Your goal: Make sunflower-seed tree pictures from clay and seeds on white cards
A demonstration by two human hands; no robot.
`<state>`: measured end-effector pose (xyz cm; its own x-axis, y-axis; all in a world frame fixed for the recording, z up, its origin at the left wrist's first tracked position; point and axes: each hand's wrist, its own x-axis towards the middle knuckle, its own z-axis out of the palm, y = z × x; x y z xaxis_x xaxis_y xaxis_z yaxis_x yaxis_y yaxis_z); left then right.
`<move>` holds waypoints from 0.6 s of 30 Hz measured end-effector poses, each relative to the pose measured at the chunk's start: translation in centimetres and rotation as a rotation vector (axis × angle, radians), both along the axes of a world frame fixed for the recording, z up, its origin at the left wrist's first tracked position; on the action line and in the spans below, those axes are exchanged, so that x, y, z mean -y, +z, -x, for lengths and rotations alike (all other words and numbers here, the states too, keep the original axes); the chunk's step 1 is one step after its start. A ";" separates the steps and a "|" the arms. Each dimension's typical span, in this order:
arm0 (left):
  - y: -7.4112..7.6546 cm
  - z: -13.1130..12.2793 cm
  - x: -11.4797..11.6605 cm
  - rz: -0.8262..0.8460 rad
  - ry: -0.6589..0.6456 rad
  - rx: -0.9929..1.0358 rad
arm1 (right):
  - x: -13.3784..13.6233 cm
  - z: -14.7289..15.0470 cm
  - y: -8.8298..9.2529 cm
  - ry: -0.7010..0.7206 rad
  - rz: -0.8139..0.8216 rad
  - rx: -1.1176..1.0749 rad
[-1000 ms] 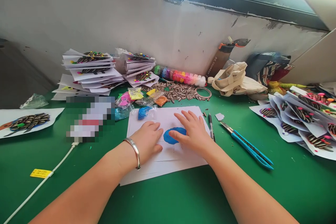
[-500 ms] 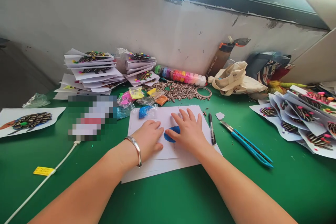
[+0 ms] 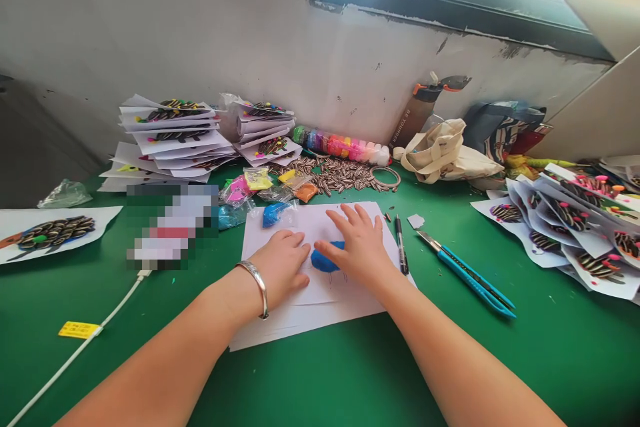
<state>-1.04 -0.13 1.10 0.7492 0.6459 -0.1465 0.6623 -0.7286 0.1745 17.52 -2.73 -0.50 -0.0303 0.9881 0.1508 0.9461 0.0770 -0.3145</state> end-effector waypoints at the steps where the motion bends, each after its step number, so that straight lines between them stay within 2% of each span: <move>1: 0.1 0.0 0.0 -0.003 -0.002 -0.002 | 0.3 -0.3 0.4 0.022 -0.020 -0.028; 3: 0.2 0.0 0.0 -0.007 -0.006 -0.004 | 1.1 -0.8 1.0 0.139 -0.043 -0.047; 5: 0.1 0.0 0.1 -0.005 -0.007 0.001 | 2.0 -1.1 1.4 0.298 -0.036 0.015; 7: 0.0 0.0 0.1 0.001 -0.001 0.009 | 2.6 -1.3 1.5 0.393 -0.021 0.087; 12: -0.2 0.0 0.2 0.013 0.014 0.020 | 2.7 -1.0 1.1 0.449 -0.004 0.164; 18: 0.3 0.0 0.3 0.041 0.020 -0.006 | 2.5 -1.0 1.1 0.451 -0.003 0.156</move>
